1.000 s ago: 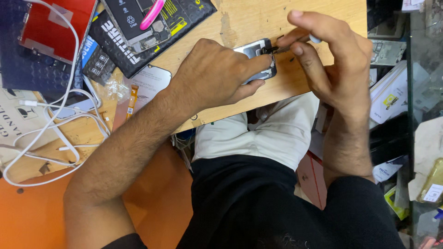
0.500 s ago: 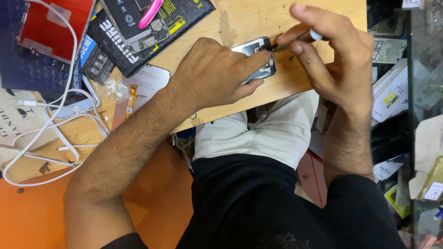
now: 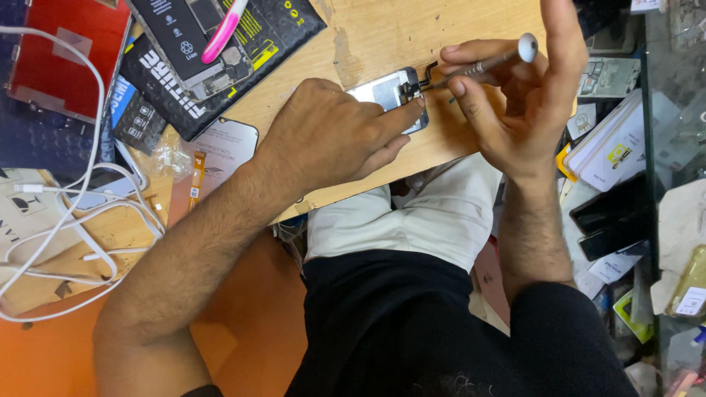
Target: The person disassembles a smartphone by removing the back cover and detaching internal components. They use a screwdriver to remove screws and a prying tool to separate parts, then place the removed components on the table.
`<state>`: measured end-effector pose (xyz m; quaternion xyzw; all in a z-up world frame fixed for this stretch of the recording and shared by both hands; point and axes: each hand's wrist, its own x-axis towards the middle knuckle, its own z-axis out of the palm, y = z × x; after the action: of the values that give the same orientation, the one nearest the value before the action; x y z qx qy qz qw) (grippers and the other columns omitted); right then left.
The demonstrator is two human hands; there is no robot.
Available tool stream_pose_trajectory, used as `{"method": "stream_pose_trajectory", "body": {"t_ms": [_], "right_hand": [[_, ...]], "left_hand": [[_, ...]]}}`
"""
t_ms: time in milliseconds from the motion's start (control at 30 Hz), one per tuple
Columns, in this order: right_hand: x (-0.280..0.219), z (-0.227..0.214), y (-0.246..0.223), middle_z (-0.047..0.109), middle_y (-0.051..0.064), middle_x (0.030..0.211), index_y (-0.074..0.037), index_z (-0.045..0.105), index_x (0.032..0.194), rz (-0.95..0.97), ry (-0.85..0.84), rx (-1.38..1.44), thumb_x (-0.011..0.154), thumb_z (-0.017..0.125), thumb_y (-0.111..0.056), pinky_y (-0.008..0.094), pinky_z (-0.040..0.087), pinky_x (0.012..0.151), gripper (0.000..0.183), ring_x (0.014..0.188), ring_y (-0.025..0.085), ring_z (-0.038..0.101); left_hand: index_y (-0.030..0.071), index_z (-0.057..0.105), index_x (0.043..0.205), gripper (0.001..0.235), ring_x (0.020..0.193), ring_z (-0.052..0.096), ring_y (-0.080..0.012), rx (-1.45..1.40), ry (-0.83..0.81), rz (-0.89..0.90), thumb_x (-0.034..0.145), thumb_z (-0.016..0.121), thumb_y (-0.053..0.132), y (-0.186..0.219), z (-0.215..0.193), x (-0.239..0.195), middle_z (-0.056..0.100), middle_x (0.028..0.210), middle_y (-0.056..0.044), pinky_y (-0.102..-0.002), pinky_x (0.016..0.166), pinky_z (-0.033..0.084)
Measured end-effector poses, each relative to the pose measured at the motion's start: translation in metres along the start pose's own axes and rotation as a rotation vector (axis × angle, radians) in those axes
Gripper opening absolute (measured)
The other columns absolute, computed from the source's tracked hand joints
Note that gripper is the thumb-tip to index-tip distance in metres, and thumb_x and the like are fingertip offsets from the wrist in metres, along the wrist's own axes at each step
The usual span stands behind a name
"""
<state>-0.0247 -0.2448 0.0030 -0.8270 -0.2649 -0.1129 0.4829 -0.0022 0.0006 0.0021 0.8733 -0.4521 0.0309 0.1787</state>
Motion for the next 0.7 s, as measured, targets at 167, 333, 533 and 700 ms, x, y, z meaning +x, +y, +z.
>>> {"method": "stream_pose_trajectory", "body": {"t_ms": [167, 333, 533, 700], "right_hand": [[-0.004, 0.004, 0.004, 0.054, 0.029, 0.124, -0.008, 0.022, 0.153, -0.113, 0.031, -0.144, 0.100, 0.062, 0.019, 0.038, 0.067, 0.094, 0.072, 0.115, 0.035, 0.070], [-0.007, 0.007, 0.016, 0.059, 0.020, 0.133, -0.014, 0.021, 0.155, -0.096, 0.095, -0.001, 0.105, 0.064, 0.016, 0.036, 0.068, 0.096, 0.072, 0.110, 0.029, 0.073], [-0.016, 0.007, 0.022, 0.046, 0.017, 0.140, -0.011, 0.021, 0.156, -0.065, 0.108, -0.036, 0.106, 0.066, 0.019, 0.036, 0.069, 0.097, 0.073, 0.112, 0.029, 0.073], [-0.012, 0.008, 0.022, 0.049, 0.017, 0.138, -0.011, 0.021, 0.155, -0.083, 0.100, -0.023, 0.105, 0.065, 0.020, 0.036, 0.068, 0.097, 0.073, 0.111, 0.029, 0.072]], "left_hand": [[0.016, 0.068, 0.132, 0.041, 0.040, 0.058, -0.0164, -0.007, 0.010, -0.006, 0.099, 0.068, 0.041, 0.002, 0.001, -0.001, 0.059, 0.049, 0.003, -0.034, 0.047, 0.047], [0.016, 0.069, 0.131, 0.039, 0.042, 0.059, -0.0168, -0.014, 0.028, -0.007, 0.100, 0.069, 0.040, 0.002, 0.002, -0.002, 0.059, 0.051, 0.003, -0.034, 0.048, 0.048], [0.016, 0.069, 0.130, 0.039, 0.043, 0.059, -0.0180, -0.016, 0.028, -0.005, 0.099, 0.069, 0.041, 0.002, 0.002, -0.001, 0.059, 0.052, 0.002, -0.035, 0.047, 0.048], [0.016, 0.068, 0.130, 0.040, 0.041, 0.059, -0.0173, -0.019, 0.004, -0.008, 0.100, 0.069, 0.041, 0.001, 0.001, -0.001, 0.058, 0.050, 0.002, -0.034, 0.046, 0.047]]}}
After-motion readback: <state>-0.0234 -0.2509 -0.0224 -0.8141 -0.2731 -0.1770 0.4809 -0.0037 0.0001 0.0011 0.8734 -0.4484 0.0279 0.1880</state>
